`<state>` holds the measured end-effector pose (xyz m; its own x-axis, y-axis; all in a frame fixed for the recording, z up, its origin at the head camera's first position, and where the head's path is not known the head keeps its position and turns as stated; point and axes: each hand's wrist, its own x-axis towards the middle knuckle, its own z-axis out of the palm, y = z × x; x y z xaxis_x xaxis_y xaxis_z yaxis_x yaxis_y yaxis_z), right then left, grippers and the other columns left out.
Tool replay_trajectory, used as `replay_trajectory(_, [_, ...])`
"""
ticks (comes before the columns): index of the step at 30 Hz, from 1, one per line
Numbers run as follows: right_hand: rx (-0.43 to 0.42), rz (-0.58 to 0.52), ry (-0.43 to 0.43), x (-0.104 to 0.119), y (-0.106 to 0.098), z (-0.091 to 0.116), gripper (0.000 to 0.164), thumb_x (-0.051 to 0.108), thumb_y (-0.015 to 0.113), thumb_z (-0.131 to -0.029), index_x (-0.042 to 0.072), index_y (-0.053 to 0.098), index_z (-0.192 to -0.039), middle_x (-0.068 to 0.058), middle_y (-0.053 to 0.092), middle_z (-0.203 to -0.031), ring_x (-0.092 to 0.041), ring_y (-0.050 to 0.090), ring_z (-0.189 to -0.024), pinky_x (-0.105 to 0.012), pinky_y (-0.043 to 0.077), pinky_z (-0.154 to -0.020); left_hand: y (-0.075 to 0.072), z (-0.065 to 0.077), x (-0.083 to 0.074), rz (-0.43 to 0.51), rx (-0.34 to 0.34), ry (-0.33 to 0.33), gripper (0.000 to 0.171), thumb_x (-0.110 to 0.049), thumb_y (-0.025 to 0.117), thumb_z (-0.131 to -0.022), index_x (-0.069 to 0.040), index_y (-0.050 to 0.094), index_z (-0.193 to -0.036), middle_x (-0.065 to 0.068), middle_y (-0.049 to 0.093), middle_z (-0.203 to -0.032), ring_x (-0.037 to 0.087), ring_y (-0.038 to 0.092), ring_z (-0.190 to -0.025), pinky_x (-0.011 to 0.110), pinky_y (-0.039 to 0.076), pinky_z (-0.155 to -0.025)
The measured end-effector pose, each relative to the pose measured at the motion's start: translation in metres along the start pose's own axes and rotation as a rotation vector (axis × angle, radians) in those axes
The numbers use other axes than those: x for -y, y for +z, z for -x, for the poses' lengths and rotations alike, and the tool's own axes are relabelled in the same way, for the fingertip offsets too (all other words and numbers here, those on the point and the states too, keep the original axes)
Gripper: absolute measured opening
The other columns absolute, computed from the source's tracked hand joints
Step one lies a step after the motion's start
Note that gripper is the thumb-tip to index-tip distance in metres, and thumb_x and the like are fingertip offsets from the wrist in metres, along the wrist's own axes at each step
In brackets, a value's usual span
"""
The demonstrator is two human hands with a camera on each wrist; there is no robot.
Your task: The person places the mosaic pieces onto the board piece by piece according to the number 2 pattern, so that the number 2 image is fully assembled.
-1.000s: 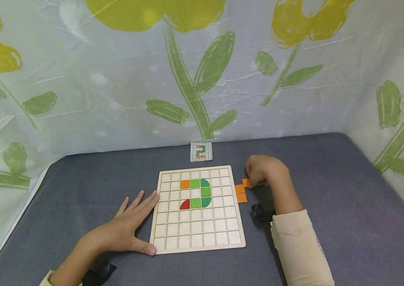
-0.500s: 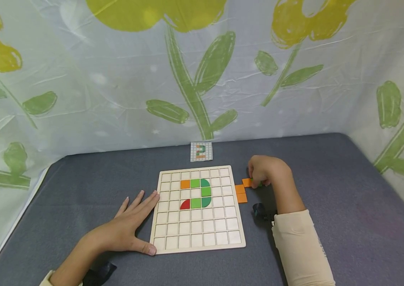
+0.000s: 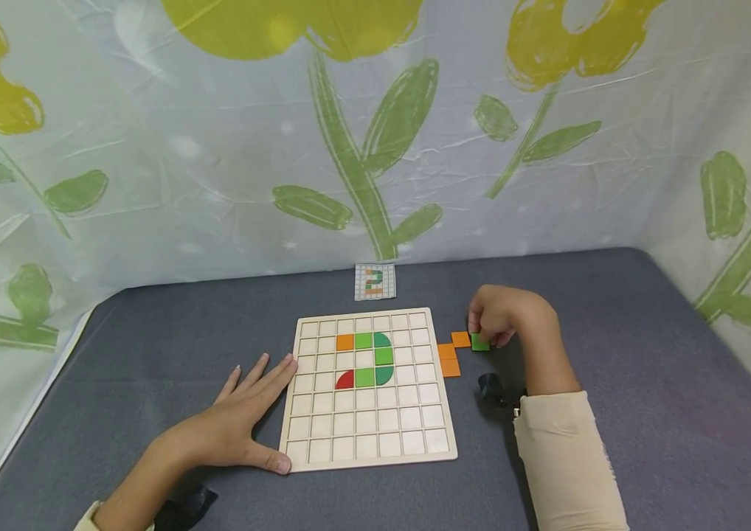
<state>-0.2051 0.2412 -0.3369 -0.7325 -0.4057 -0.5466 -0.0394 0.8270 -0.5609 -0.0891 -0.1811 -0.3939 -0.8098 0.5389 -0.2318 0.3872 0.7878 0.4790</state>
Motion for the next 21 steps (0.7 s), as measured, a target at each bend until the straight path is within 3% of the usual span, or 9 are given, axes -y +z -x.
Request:
replay_trajectory(13, [0.030, -0.042, -0.002, 0.010, 0.001, 0.003, 0.018, -0.013, 0.058, -0.083, 0.001, 0.067, -0.088, -0.007, 0.061, -0.084, -0.019, 0.059, -0.070, -0.035, 0.056, -0.066, -0.003, 0.001, -0.003, 0.022, 0.004, 0.008, 0.134, -0.079, 0.074, -0.064, -0.016, 0.010, -0.163, 0.003, 0.010, -0.167, 0.036, -0.003, -0.152, 0.068, -0.007, -0.112])
replay_trajectory(21, [0.068, 0.012, -0.125, 0.018, 0.005, 0.000, 0.016, -0.010, 0.061, -0.082, 0.003, 0.070, -0.085, -0.003, 0.063, -0.075, -0.017, 0.057, -0.066, -0.033, 0.052, -0.064, -0.003, 0.001, -0.003, 0.016, 0.001, 0.008, 0.134, -0.080, 0.074, -0.064, -0.016, 0.011, -0.163, 0.003, 0.010, -0.167, 0.037, -0.002, -0.152, 0.068, -0.006, -0.112])
